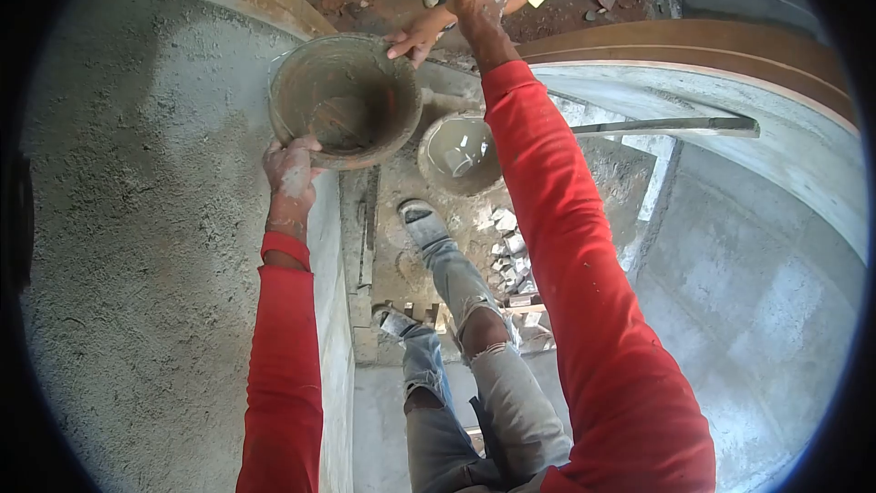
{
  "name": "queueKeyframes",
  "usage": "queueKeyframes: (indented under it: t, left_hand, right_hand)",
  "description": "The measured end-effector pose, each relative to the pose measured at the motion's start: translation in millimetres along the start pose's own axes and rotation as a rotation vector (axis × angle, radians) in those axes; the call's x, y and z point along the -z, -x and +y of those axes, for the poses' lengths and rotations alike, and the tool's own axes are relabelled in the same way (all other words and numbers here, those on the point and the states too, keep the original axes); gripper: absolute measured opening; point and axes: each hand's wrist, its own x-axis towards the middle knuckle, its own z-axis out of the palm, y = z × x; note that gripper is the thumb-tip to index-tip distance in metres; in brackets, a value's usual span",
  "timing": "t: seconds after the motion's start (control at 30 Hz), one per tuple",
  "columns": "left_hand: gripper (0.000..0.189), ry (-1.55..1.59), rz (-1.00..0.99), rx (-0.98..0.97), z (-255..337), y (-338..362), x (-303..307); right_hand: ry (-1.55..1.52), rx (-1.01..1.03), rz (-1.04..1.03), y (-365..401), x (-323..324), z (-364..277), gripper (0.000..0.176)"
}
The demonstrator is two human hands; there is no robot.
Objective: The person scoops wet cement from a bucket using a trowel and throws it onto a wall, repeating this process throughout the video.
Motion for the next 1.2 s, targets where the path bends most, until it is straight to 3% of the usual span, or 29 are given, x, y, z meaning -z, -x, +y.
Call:
queueKeyframes:
  t: [0.17,0.27,0.33,0.37,0.47,0.6,0.67,0.7,0.73,0.77,0.8,0.87,0.97,1.03,1.07,1.13,1.2]
  left_hand:
    - [0.074,0.111,-0.302,0.016,-6,28,-62]
    - [0.093,0.095,-0.384,0.075,-12,51,-57]
    - [0.099,0.166,-0.411,0.113,-52,73,-32]
    - [0.096,0.161,-0.374,0.146,-72,85,-17]
    - [0.092,0.129,-0.299,0.320,-164,142,66]
    - [0.077,0.015,-0.048,0.593,-274,258,205]
    - [0.073,-0.078,0.070,0.691,-313,328,273]
    - [0.072,-0.307,-0.020,0.591,-375,365,324]
    - [0.072,-0.542,-0.084,0.483,-433,400,373]
    - [0.078,-0.666,-0.085,0.546,-405,435,367]
    - [0.083,-0.789,-0.093,0.613,-374,471,360]
    - [0.094,-0.230,-0.231,0.771,-316,535,355]
    - [0.098,0.308,-0.212,1.206,-338,583,408]
    - [0.097,0.258,-0.206,0.973,-419,605,471]
    - [0.097,0.230,-0.200,0.866,-426,605,485]
    - [0.091,0.004,-0.068,1.056,-472,612,533]
    - [0.092,-0.207,0.007,1.089,-461,607,554]
  right_hand:
    - [0.265,0.190,-0.171,-61,19,12,0.039]
    - [0.570,0.556,-0.244,-79,25,25,0.042]
    - [0.001,-0.023,-0.185,-35,9,-12,0.041]
    - [0.225,-0.082,-0.171,-6,5,-54,0.041]
    - [0.440,0.433,-0.366,12,14,-36,0.030]
    - [0.101,-0.003,-0.306,72,3,-48,0.021]
    - [-0.068,-0.041,-0.576,93,38,-66,0.025]
    - [0.358,0.353,-0.444,148,38,-89,0.025]
    - [0.327,0.319,-0.327,188,36,-105,0.025]
    - [0.290,0.287,-0.211,228,33,-121,0.025]
    - [-0.186,-0.192,-0.124,261,34,-130,0.024]
    - [-0.147,-0.342,0.011,319,42,-136,0.027]
    - [-0.200,-0.402,-0.069,384,61,-113,0.030]
    - [-0.193,-0.468,-0.093,418,67,-91,0.030]
    - [-0.186,-0.507,-0.100,439,72,-78,0.030]
    - [-0.133,-0.548,-0.086,475,75,-55,0.026]
    - [-0.053,-0.620,-0.036,509,74,-37,0.024]
